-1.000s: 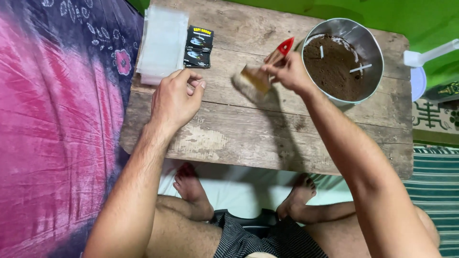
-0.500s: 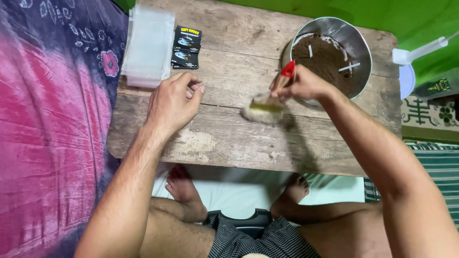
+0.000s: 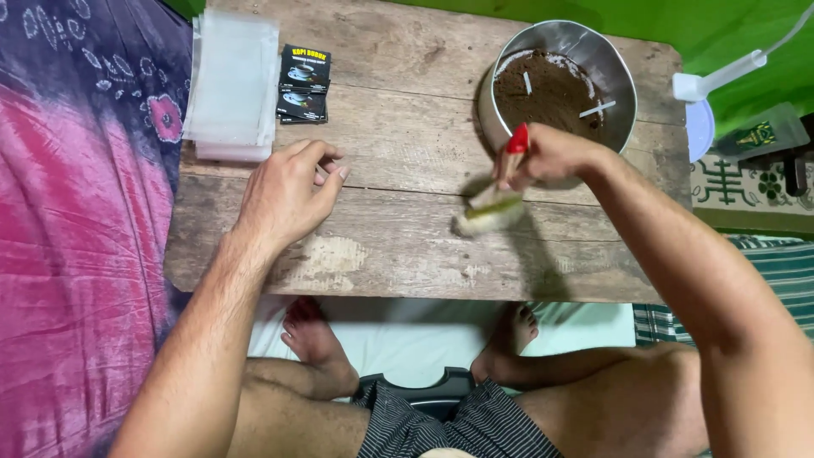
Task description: The person cleans a wooden table surface using a brush, sweeping debris into a metal bowl containing brown powder. The person then uses their hands to mix the powder inside the bowl.
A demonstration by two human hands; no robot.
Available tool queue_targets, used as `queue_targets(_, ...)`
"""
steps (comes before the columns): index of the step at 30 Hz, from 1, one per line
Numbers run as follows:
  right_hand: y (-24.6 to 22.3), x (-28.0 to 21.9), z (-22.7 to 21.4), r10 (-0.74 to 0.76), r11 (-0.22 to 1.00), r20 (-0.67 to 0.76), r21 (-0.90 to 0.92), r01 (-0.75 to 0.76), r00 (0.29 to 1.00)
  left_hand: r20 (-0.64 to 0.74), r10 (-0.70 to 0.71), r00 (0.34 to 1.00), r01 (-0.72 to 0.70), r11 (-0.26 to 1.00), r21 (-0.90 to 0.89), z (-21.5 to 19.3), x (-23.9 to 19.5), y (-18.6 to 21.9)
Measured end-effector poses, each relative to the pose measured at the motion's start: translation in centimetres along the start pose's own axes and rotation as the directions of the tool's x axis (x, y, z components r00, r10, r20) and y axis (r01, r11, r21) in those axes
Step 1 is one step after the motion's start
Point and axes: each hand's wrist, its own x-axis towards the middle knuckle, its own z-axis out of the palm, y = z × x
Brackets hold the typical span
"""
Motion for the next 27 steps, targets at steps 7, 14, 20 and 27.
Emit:
queue_targets(7, -5.1, -0.2, -2.3, -0.081, 0.982, -0.370, 0.127, 0.137, 0.925, 0.034, -0.035, 0.999, 0.033, 0.996, 0.079, 0.2, 0.0, 1.2)
queue_targets(14, -1.9, -0.9, -0.8, 0.193, 0.977, 0.098, -0.109, -0.182, 0.976, 0.038, -0.042, 0.998, 0.038, 0.995, 0.089, 0.1, -0.2, 1.2)
queue_targets(20, -4.9, 1.5, -1.8, -0.006, 0.997, -0.288, 0.070, 0.027, 0.958, 0.058, -0.033, 0.998, 0.027, 0.994, 0.105, 0.3, -0.1, 1.5)
queue_targets(27, -0.9, 0.1, -3.2, 0.158, 0.983, 0.041, -0.099, -0.153, 0.987, 0.052, -0.027, 0.998, 0.023, 0.997, 0.070, 0.0, -0.1, 1.6)
